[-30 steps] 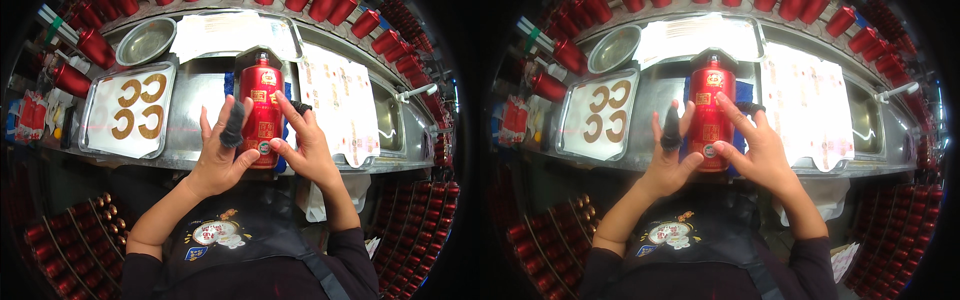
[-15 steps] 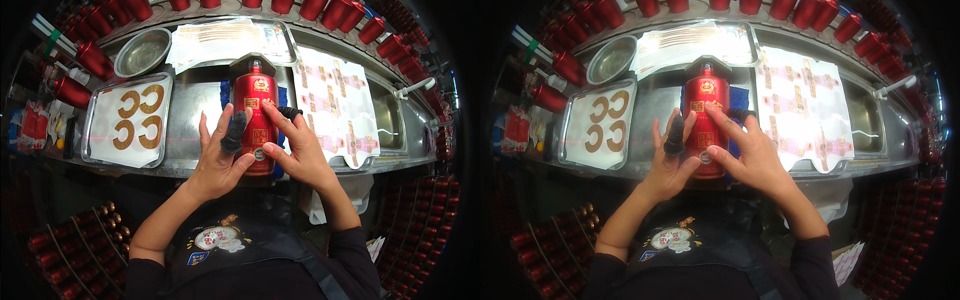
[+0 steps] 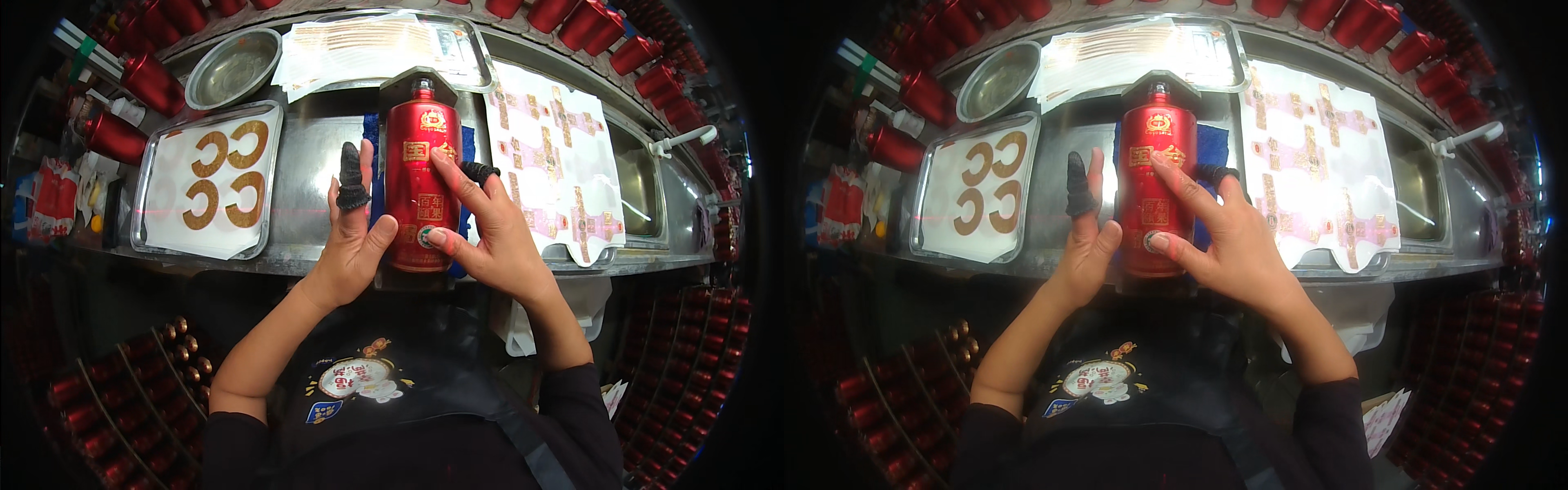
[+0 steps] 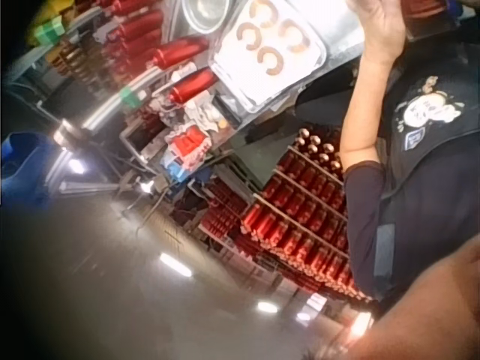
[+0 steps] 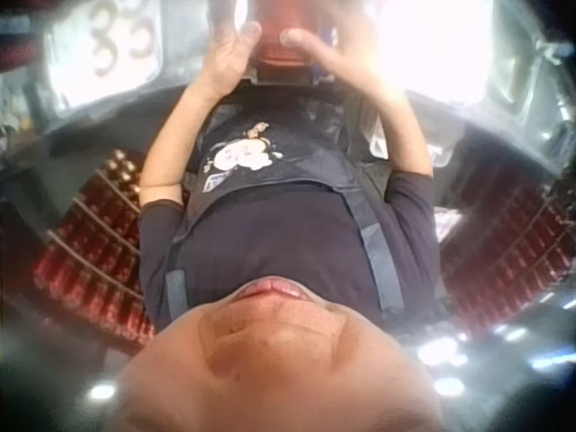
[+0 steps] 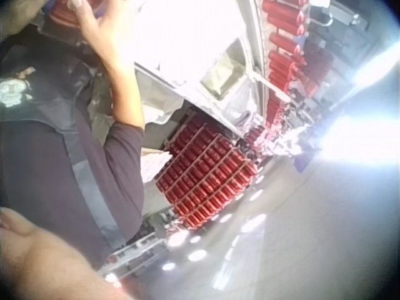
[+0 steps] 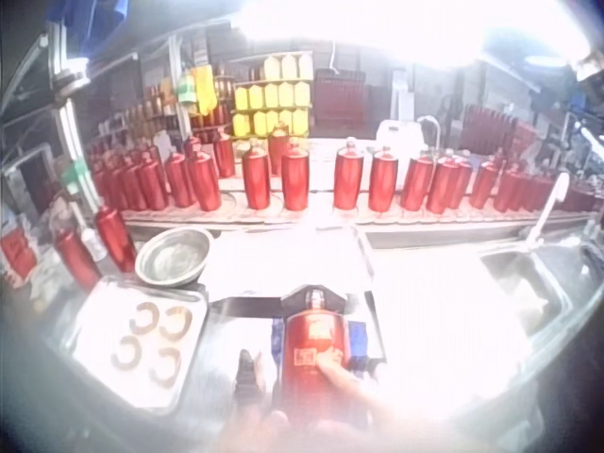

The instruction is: The person applies gold crescent-shaped stickers to the necks of red cylindrical bottles, then applies a rectangular label to the body of each bottle. They wipe the bottles with a cloth and place the finished bottles into a cardboard box.

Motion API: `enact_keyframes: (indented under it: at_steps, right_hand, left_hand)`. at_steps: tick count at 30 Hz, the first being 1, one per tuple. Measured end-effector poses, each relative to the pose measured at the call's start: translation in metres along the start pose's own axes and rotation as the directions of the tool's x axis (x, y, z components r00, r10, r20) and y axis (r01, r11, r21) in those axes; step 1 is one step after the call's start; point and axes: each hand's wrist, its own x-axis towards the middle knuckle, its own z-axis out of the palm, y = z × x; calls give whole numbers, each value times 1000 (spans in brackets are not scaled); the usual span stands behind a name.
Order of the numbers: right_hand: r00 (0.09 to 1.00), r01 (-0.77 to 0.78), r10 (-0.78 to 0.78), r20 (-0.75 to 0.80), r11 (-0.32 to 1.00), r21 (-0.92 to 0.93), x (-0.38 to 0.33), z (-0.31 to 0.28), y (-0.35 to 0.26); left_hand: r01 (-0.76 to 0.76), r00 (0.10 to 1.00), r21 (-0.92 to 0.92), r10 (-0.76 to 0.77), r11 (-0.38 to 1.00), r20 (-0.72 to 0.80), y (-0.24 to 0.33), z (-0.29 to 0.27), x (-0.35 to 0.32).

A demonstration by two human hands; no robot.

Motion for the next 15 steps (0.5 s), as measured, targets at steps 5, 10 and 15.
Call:
enact_keyframes:
  at_steps: [5,10,15]
  right_hand:
    - [999,-37,38,14,999,-22,0,2,-5]
    - [999,-8,6,-32,998,-61,4,5,-8]
    - [1000,3,-5,-30,999,-49,1,6,-7]
  left_hand:
    - [136,988,-25,-134,990,74,-9,3,-5]
    - [171,983,25,-172,985,70,-15,1,-3]
    - [192,978,72,-197,979,72,-15,2,-10]
